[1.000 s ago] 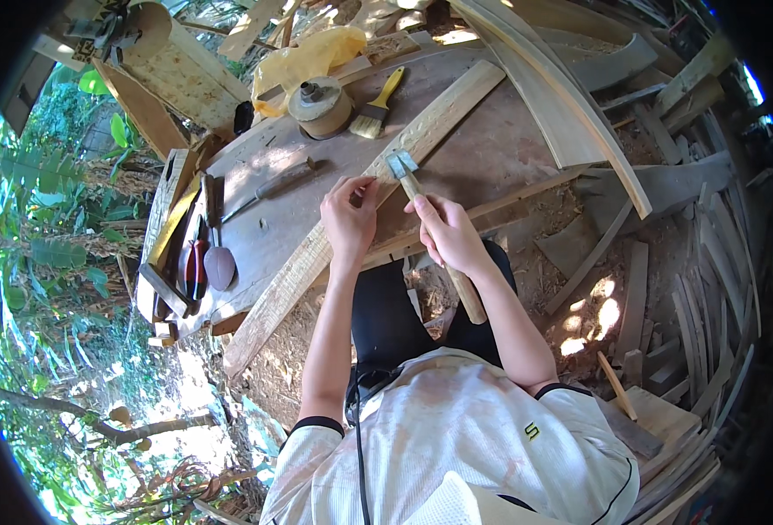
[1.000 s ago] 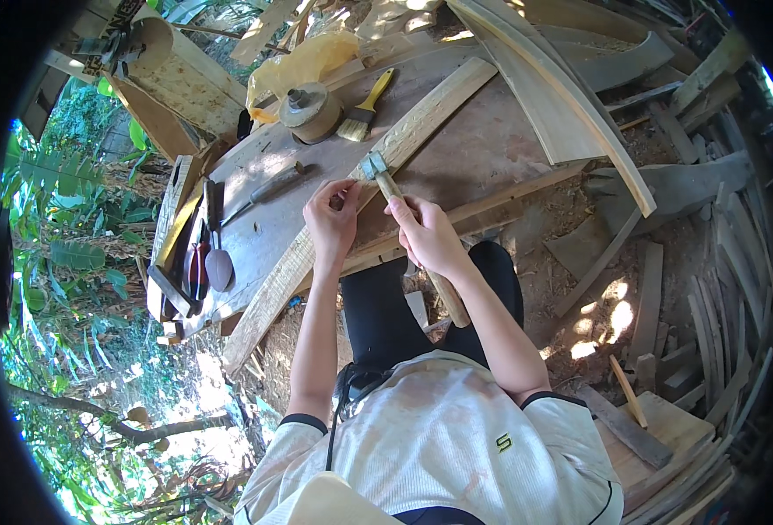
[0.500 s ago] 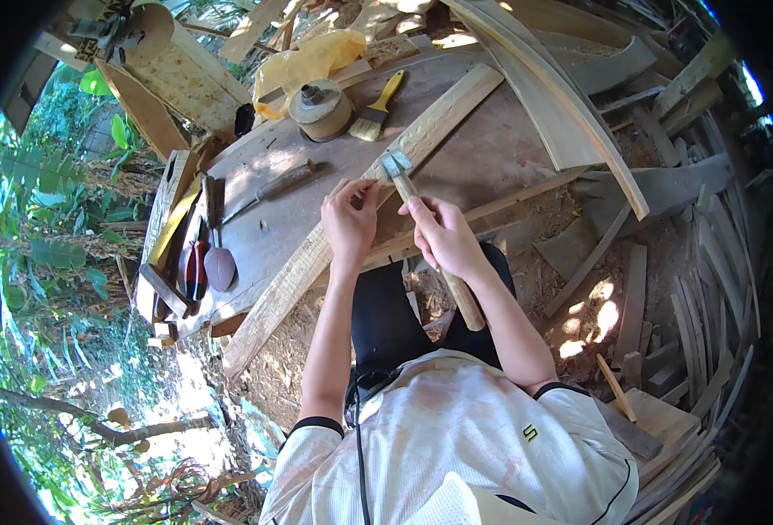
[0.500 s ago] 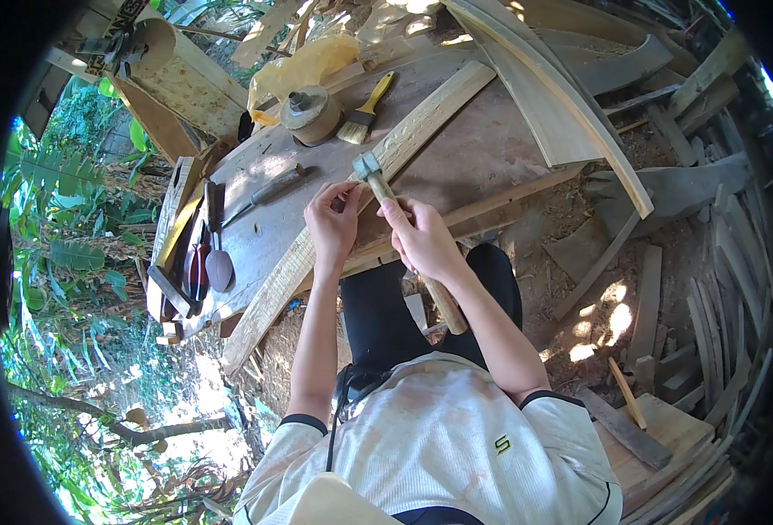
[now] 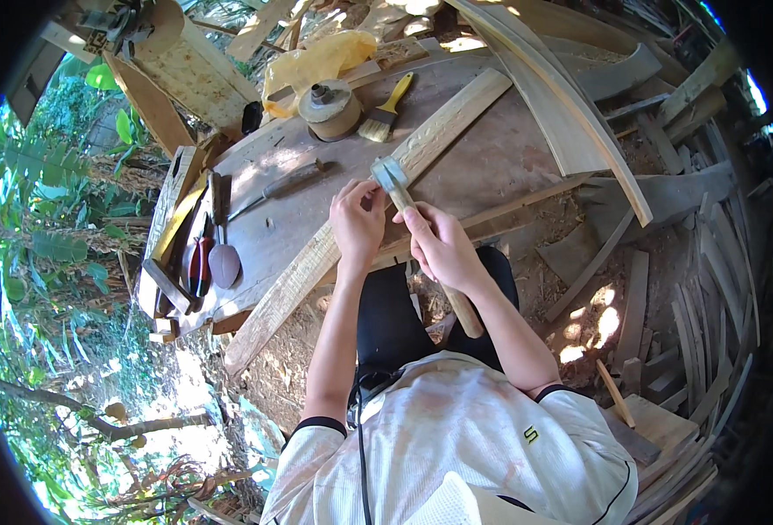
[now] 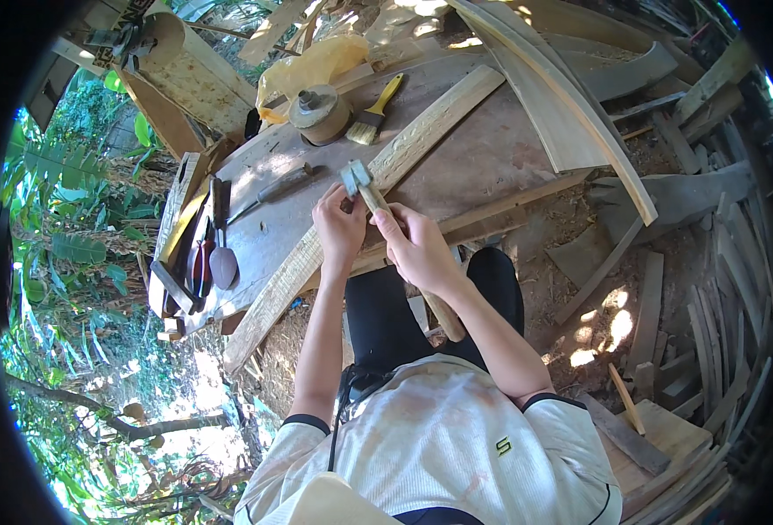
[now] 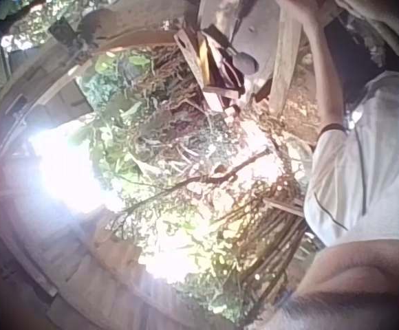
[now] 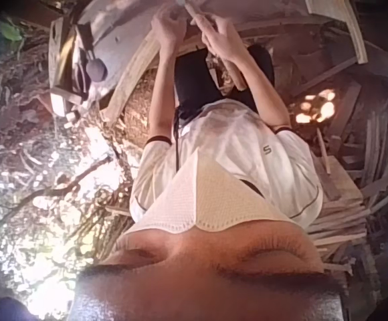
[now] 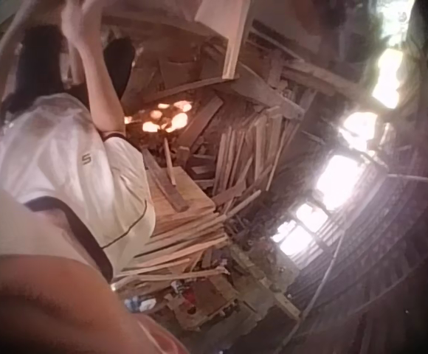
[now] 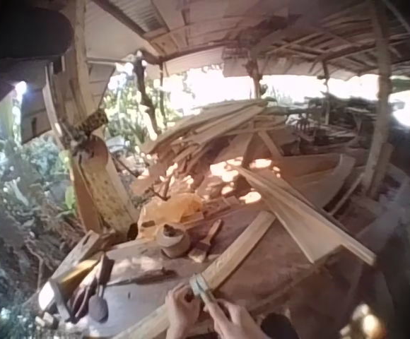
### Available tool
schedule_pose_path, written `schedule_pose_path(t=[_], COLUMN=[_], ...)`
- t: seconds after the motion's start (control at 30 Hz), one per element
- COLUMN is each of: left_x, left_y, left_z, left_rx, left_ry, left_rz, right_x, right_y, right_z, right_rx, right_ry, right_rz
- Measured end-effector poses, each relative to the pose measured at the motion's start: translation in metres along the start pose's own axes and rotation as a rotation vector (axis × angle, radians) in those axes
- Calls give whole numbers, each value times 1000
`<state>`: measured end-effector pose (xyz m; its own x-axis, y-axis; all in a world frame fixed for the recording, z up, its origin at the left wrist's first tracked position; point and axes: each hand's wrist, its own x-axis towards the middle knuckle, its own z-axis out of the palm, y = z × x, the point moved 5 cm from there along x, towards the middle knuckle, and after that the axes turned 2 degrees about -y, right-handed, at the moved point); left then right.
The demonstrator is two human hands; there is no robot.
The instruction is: The person cleans a wooden plank with a brush and then smooths it by hand. They then use a hammer to drive a nail into the plank.
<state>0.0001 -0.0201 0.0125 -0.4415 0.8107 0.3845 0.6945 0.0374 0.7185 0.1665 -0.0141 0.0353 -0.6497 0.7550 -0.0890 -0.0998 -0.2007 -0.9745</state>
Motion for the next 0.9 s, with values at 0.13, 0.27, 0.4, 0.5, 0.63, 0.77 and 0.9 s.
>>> schedule_pose_path(t=[0.13, 0.27, 0.4, 0.5, 0.63, 0.77, 0.9], left_x=[-1, 0, 2, -1, -3, 1, 4], left_y=[3, 5, 9, 8, 13, 6, 3], left_z=[-1, -1, -4, 0, -2, -2, -1], left_rx=[-3, 15, -22, -81, -60, -57, -111], left_ry=[16, 7, 22, 3, 13, 49, 56], left_rz=[21, 11, 36, 17, 93, -33, -116], right_x=[1, 9, 6, 11, 10, 11, 12], right_y=[4, 8, 9, 20, 33, 35, 40], right_z=[-1, -8, -10, -22, -28, -28, -30], right_rx=[33, 5, 45, 68, 50, 27, 55], right_ry=[-19, -45, 4, 50, 57, 51, 42], right_rz=[33, 99, 44, 123, 113, 123, 125])
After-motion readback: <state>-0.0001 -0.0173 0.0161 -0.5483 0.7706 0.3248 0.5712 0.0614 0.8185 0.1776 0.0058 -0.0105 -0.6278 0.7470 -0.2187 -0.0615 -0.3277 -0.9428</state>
